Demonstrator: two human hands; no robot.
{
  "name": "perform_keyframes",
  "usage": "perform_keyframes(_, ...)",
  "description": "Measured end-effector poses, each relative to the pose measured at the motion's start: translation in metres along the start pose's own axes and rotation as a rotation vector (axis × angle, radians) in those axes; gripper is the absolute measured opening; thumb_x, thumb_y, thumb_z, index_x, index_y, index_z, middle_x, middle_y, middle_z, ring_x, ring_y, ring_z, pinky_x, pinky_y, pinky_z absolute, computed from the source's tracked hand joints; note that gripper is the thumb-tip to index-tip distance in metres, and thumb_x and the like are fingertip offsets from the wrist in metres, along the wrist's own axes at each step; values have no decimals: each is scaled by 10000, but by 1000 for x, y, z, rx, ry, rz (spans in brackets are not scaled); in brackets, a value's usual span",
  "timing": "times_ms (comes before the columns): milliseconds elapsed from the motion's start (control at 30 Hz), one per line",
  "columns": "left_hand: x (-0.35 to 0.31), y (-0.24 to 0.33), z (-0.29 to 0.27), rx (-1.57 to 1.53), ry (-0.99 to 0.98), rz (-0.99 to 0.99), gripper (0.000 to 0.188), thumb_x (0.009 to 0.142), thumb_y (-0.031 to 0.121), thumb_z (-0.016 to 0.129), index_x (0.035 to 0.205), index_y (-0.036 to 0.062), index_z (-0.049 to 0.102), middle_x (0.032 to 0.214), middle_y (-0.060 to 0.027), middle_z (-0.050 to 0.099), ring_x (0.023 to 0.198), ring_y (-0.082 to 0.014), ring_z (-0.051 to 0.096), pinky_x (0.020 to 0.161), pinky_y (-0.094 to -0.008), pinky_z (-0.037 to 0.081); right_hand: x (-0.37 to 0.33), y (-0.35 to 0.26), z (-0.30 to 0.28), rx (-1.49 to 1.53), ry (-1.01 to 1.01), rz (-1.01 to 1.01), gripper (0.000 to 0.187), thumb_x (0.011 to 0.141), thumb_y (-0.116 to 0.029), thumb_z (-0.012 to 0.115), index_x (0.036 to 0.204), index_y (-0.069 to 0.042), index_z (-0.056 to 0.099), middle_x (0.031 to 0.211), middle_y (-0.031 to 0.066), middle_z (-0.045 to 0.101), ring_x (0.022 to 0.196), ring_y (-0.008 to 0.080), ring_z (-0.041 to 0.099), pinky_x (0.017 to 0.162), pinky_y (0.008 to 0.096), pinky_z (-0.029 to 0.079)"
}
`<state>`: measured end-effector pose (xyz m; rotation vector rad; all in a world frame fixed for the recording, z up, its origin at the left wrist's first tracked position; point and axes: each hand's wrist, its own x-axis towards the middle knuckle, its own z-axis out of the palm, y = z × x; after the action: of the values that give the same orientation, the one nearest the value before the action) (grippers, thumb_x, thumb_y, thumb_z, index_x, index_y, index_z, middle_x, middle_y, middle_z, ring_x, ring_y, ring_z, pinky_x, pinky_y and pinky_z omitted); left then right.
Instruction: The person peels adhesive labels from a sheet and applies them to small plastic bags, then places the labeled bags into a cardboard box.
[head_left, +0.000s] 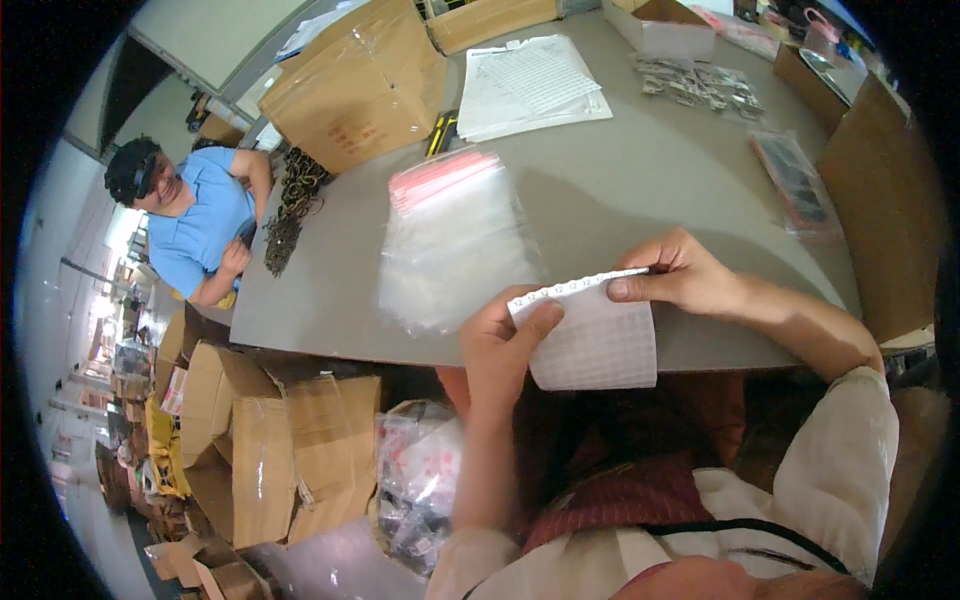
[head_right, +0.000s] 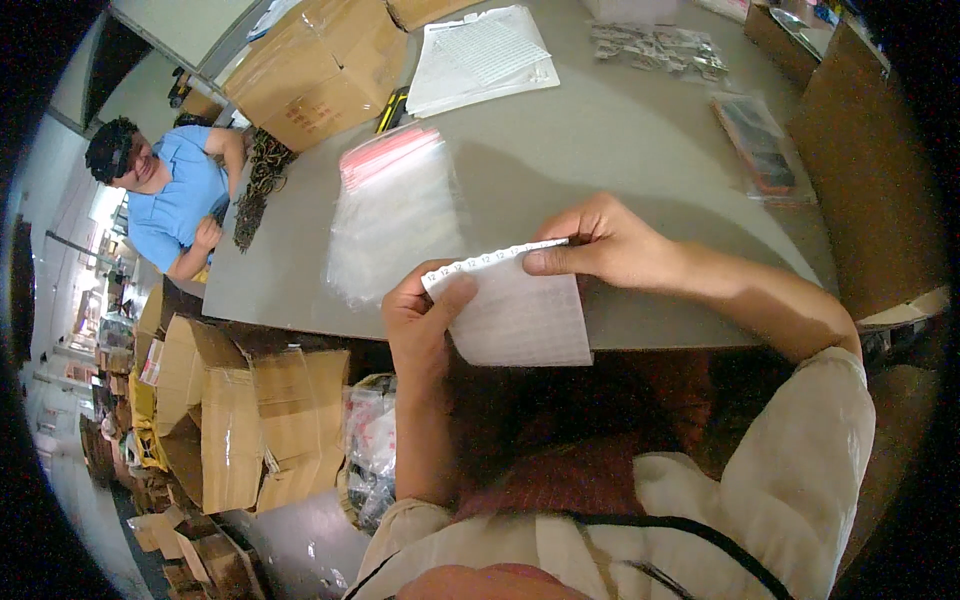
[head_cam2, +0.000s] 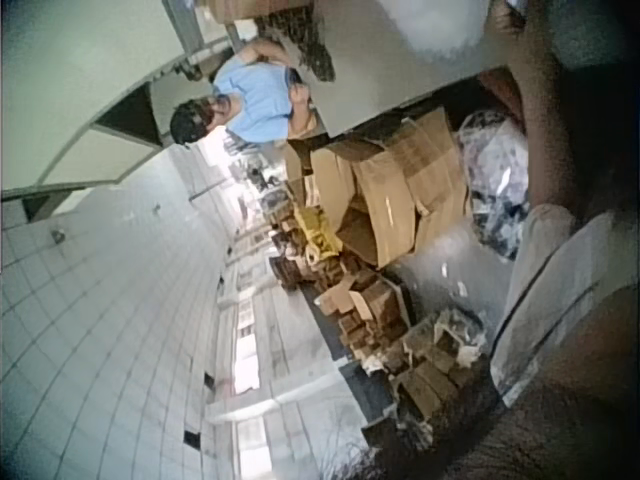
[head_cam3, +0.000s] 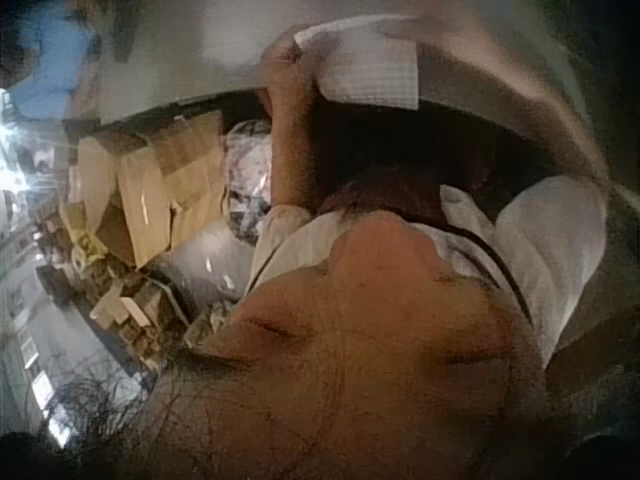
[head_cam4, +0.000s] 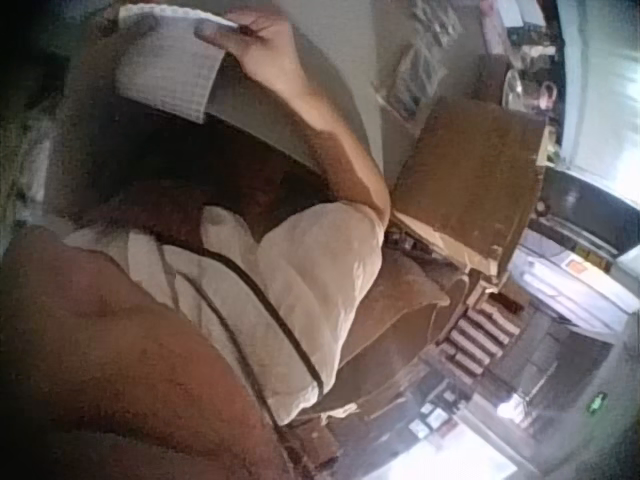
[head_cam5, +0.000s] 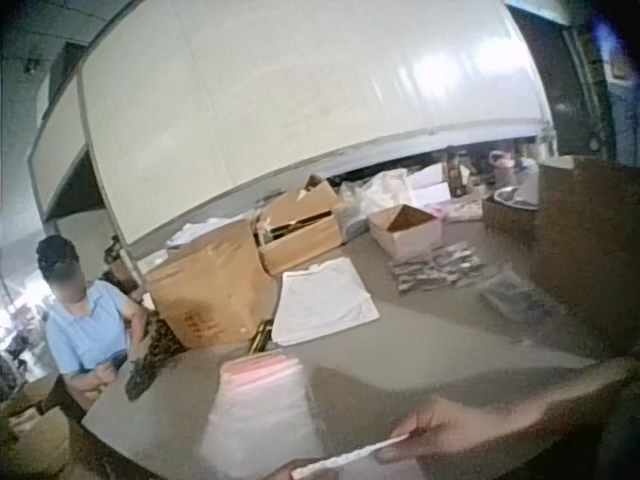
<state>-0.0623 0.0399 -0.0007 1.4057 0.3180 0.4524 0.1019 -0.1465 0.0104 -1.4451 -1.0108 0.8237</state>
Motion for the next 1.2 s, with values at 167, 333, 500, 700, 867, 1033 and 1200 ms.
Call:
perform_keyframes(167,5,-12,-13,113,-22,21,199,909,147,762,1017,-16,731,848,7,690,762,-69,586,699,-239,487,8,-6,-8,-128,-85,58,226,971,-161,707,1094,29,719,898,13,706,833,62,586,741,263,487)
perform_keyframes(333,11,-17,-11,284,-52,181,235,877,169,775,1055,23,728,783,-50,701,686,-85,572,657,-267,485,45,-40,-14,-105,48,10,244,954,-143,705,1154,-5,691,1080,71,711,979,144,655,879,293,525)
perform_keyframes(500,10,-17,-13,426,-156,191,274,873,220,751,1110,85,722,767,-163,663,625,-168,559,630,-328,479,154,-18,12,-939,-126,-623,376,912,-277,719,1217,-63,666,1343,177,601,1250,339,572,1053,431,460)
perform_keyframes(700,6,-13,-12,427,-183,146,261,901,219,740,1083,34,717,876,-86,741,774,-107,633,728,-301,521,249,8,51,-1369,-328,-569,690,975,-607,498,1484,-143,467,1598,173,348,1523,362,221,1236,565,109)
perform_keyframes(867,-3,-8,-19,440,-159,189,225,918,196,727,1068,28,713,875,-82,739,791,-115,643,744,-297,524,218,13,51,-1355,-332,-564,735,1000,-619,445,1564,-156,358,1650,167,249,1548,358,153,1241,567,2)
perform_keyframes(1033,-7,-20,-9,248,-29,492,230,922,178,737,1080,12,714,861,-60,733,786,-95,631,725,-270,515,169,16,0,-1360,-294,-523,722,1000,-586,478,1561,-149,357,1643,160,269,1544,346,173,1245,561,45)
perform_keyframes(1200,14,-13,-3,361,103,82,247,926,181,729,1117,24,710,759,-65,662,686,-84,514,650,-285,477,152,33,-26,-1110,29,-649,454,1010,-263,601,1421,-84,529,1505,158,486,1405,334,435,1188,481,315)
